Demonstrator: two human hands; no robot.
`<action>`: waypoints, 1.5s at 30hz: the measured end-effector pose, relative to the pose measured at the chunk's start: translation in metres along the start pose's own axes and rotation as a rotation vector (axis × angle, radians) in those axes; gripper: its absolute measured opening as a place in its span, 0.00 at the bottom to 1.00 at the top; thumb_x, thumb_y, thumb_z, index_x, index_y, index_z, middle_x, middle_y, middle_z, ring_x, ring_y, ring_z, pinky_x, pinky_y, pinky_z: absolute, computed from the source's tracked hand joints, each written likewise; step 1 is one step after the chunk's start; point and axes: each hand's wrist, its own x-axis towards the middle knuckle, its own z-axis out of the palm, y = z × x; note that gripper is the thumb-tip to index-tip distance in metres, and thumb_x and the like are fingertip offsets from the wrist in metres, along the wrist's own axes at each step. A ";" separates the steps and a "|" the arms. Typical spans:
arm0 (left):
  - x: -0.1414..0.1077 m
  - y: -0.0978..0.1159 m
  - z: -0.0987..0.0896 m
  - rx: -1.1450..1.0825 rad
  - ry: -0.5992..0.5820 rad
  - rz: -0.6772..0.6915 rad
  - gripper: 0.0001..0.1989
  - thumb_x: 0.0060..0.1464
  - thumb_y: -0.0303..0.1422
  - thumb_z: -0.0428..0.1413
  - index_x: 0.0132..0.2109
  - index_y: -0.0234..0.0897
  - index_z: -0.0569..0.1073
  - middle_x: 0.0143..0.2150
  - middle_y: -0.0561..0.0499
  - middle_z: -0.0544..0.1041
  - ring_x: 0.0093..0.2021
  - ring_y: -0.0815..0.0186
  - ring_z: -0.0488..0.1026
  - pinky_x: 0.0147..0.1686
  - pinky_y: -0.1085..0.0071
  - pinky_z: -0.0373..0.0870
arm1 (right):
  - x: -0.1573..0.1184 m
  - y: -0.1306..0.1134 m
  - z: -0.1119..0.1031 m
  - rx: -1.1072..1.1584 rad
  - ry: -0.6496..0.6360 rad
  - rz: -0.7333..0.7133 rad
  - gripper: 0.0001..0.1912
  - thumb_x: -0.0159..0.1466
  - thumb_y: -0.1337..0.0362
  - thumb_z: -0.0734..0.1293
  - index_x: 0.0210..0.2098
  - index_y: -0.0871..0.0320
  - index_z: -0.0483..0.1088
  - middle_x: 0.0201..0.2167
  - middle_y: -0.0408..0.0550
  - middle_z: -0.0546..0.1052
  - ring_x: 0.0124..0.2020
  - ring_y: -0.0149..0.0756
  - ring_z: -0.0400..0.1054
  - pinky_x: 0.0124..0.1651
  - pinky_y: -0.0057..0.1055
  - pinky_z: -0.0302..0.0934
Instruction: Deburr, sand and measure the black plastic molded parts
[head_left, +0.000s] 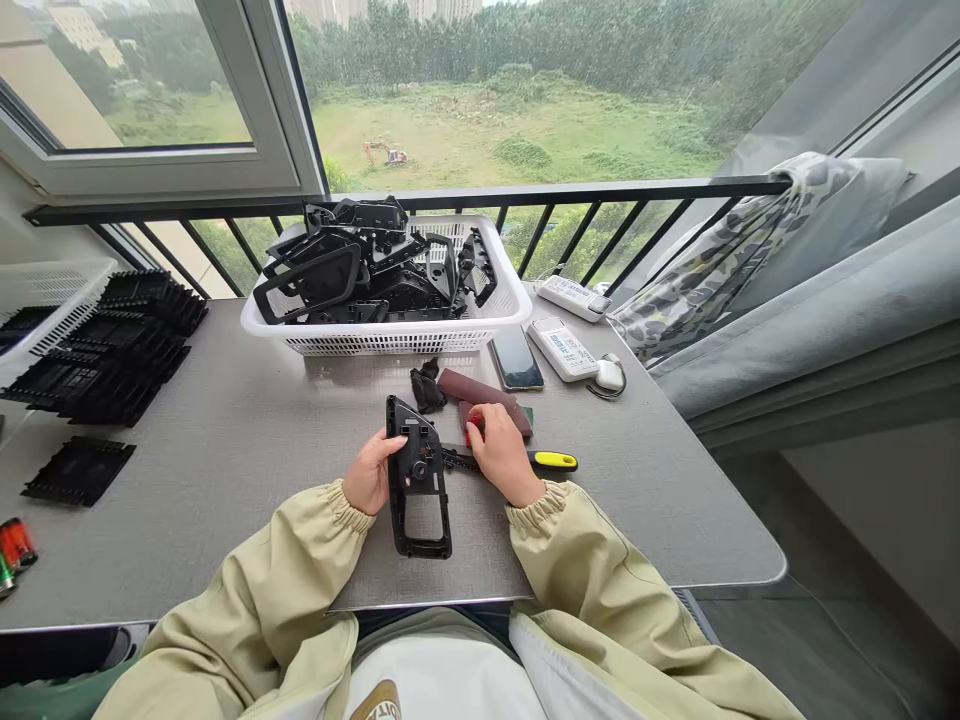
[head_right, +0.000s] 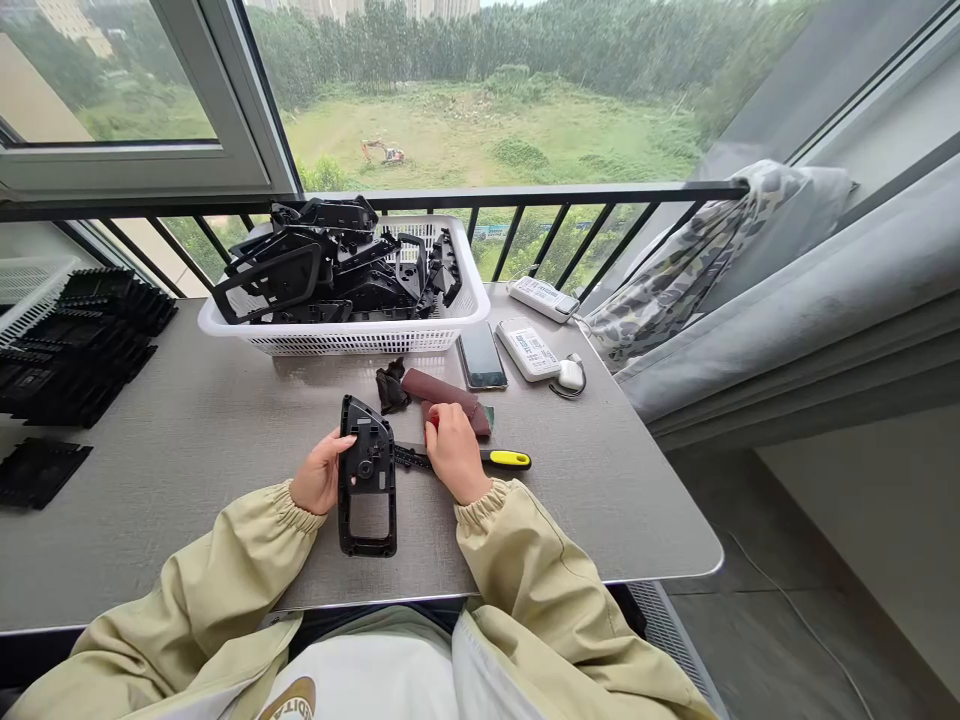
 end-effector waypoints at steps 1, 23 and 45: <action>0.000 -0.001 0.000 0.002 0.003 0.003 0.14 0.43 0.31 0.62 0.39 0.33 0.70 0.29 0.50 0.78 0.22 0.68 0.72 0.15 0.76 0.65 | 0.001 -0.003 -0.002 0.053 0.018 0.008 0.06 0.62 0.70 0.59 0.35 0.58 0.66 0.33 0.51 0.69 0.34 0.41 0.65 0.40 0.38 0.64; -0.006 -0.010 0.007 0.273 0.034 0.056 0.25 0.40 0.43 0.66 0.41 0.36 0.67 0.31 0.55 0.72 0.30 0.70 0.70 0.30 0.73 0.68 | -0.023 -0.054 -0.008 0.590 -0.029 -0.475 0.09 0.66 0.72 0.61 0.43 0.54 0.68 0.35 0.48 0.72 0.36 0.34 0.68 0.39 0.31 0.67; 0.000 -0.001 0.040 0.552 -0.066 0.320 0.23 0.43 0.34 0.63 0.47 0.38 0.67 0.39 0.51 0.73 0.39 0.65 0.71 0.42 0.68 0.68 | -0.008 -0.031 -0.018 0.562 0.027 0.098 0.20 0.62 0.56 0.62 0.50 0.58 0.66 0.50 0.57 0.68 0.44 0.43 0.69 0.51 0.45 0.64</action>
